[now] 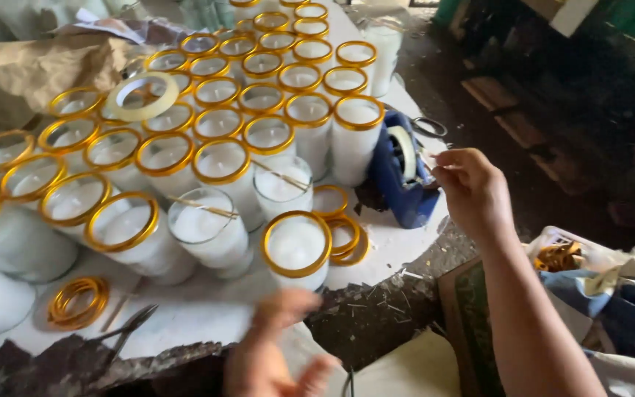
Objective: Trimming candle wicks with scissors and placing decorative gold rings on the rims of glass candle jars.
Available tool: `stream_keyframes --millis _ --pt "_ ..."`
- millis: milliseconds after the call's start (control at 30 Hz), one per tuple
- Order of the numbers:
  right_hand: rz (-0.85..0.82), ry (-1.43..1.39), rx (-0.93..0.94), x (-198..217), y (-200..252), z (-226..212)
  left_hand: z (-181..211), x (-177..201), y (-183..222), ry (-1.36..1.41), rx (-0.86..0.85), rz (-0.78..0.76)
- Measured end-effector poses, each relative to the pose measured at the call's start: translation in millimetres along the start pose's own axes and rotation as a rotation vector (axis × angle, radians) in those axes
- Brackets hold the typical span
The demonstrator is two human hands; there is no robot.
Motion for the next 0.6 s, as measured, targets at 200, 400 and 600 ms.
stream_keyframes --millis 200,400,600 --pt "-0.278 -0.309 -0.673 -38.8 -17.8 89.2 -26.7 -151.6 35.1 0.155 0.049 -0.910" --pt "0.073 -0.562 -0.327 47.1 17.4 2.3 -125.0 -244.3 47.7 0.505 0.757 -0.757" --pt "0.113 -1.132 -0.152 147.3 151.4 13.0 -154.5 -272.6 56.2 0.789 1.024 -0.409"
Point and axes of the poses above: each hand's wrist, its own y-axis away from the middle knuckle, its own x-axis out of the back of the hand, z = x × y, the point moved 8 cm from there along -y, towards the middle knuckle, and after that the axes turned 2 degrees about -x, right-handed, at the moved point
